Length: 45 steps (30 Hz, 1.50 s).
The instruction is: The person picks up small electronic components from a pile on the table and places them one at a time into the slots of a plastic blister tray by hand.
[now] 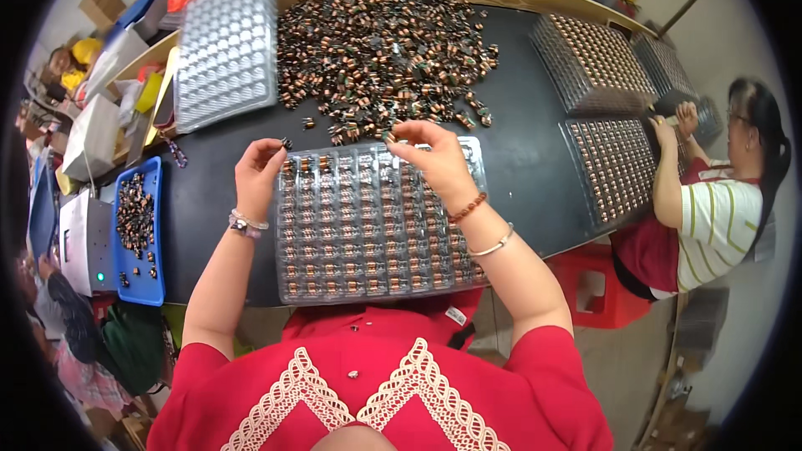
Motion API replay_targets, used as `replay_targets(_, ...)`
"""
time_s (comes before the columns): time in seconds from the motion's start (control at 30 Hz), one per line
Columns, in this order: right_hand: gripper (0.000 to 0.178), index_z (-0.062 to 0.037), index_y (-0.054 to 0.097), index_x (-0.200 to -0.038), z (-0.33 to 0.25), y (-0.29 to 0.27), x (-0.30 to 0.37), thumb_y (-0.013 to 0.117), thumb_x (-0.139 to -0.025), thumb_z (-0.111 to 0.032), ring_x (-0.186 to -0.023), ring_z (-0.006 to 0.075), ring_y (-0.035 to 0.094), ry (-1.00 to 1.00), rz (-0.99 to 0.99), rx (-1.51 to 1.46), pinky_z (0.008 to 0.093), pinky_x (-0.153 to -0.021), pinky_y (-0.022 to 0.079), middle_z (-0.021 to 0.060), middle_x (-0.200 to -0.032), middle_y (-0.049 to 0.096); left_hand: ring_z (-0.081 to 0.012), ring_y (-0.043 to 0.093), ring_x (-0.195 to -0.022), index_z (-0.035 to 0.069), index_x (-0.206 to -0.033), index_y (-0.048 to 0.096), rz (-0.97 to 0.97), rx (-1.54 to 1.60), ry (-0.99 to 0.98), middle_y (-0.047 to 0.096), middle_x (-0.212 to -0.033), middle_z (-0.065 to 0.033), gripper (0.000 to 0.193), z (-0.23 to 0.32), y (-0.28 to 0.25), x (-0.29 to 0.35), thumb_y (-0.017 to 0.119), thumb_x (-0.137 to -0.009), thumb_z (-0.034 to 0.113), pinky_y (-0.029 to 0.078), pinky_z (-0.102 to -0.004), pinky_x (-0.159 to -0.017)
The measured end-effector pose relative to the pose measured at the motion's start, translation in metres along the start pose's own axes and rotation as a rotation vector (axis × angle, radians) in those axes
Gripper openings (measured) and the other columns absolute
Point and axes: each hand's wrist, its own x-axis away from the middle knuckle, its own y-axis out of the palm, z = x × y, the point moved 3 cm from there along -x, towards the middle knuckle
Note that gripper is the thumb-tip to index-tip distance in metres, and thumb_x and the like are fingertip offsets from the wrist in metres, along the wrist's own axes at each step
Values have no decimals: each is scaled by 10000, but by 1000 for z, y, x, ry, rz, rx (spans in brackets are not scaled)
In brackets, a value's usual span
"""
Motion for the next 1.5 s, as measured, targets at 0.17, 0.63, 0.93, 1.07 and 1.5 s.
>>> replay_targets(0.17,213,-62,661,-974,-1,-4,-12,671,-762,-69,-773,115,581,-257,29,625,240,-691,489,49,-904,635,-53,554,-706,31,-914,608,-31,-73,-13,615,-790,4,114,-7,13,4,642,-811,66,453,-203,-642)
replay_targets(0.63,196,-117,663,-914,24,13,-8,690,-720,-118,-820,203,555,-491,-97,813,316,-709,467,27,-789,641,-65,585,-732,12,-928,597,-61,-62,-19,619,-811,-3,124,-19,17,7,633,-810,31,464,-204,-671)
replay_targets(0.93,223,-138,680,-933,29,7,-7,710,-712,-141,-873,194,542,-401,-55,797,304,-724,471,29,-837,599,-67,586,-749,9,-942,594,-67,-115,-29,618,-821,0,139,-18,16,7,636,-812,31,464,-204,-684)
replay_targets(1.07,232,-134,681,-936,30,5,-4,714,-706,-135,-899,198,541,-378,-59,784,308,-743,475,40,-852,605,-57,574,-735,13,-942,599,-64,-120,-29,618,-810,4,139,-15,18,8,638,-811,38,457,-199,-671)
replay_targets(1.5,210,-124,689,-938,28,6,-1,697,-729,-137,-987,204,535,-348,-40,782,323,-805,472,19,-914,648,-51,573,-678,21,-909,613,-34,-129,15,617,-737,7,113,-17,17,7,642,-803,48,444,-196,-617)
